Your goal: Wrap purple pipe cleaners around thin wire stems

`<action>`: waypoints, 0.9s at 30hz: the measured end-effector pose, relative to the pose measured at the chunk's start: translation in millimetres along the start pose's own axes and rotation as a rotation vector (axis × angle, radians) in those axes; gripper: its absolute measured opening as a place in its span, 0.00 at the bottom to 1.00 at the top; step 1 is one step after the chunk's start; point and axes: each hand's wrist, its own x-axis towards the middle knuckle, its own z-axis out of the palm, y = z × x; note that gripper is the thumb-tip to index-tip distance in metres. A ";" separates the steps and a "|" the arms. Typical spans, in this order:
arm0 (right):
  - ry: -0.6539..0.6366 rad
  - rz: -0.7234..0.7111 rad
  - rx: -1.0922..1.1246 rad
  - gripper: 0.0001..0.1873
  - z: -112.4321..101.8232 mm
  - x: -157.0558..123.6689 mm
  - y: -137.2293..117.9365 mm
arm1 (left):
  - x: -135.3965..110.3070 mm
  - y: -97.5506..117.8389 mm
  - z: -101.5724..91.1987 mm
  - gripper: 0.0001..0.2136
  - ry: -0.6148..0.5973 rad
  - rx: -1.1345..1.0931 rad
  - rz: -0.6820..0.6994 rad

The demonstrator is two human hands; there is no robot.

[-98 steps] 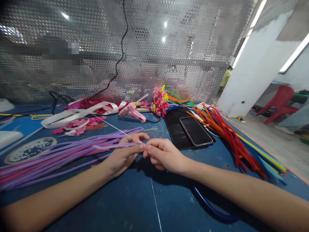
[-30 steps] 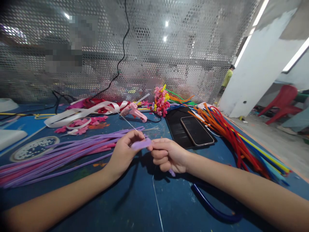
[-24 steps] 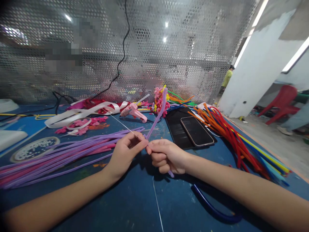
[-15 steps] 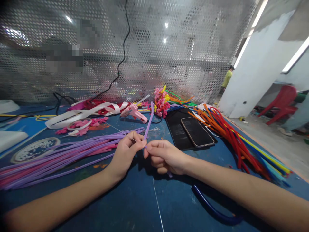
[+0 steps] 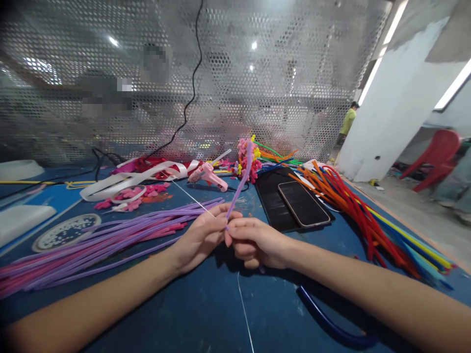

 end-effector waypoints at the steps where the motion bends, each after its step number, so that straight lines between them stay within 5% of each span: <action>1: -0.001 0.010 0.002 0.13 -0.8 0.4 0.7 | -0.1 0.1 1.4 0.16 -0.004 0.018 -0.008; 9: -0.032 -0.028 -0.041 0.14 0.1 4.2 5.8 | -1.3 1.2 5.2 0.02 -0.033 0.109 -0.025; 19: -0.006 0.007 -0.007 0.13 2.9 -2.1 0.3 | -2.3 -0.7 -3.0 0.09 -0.080 0.101 0.022; 27: 0.220 -0.287 -0.019 0.14 4.1 -1.5 -2.1 | 1.7 -1.3 -4.0 0.12 -0.070 0.053 0.038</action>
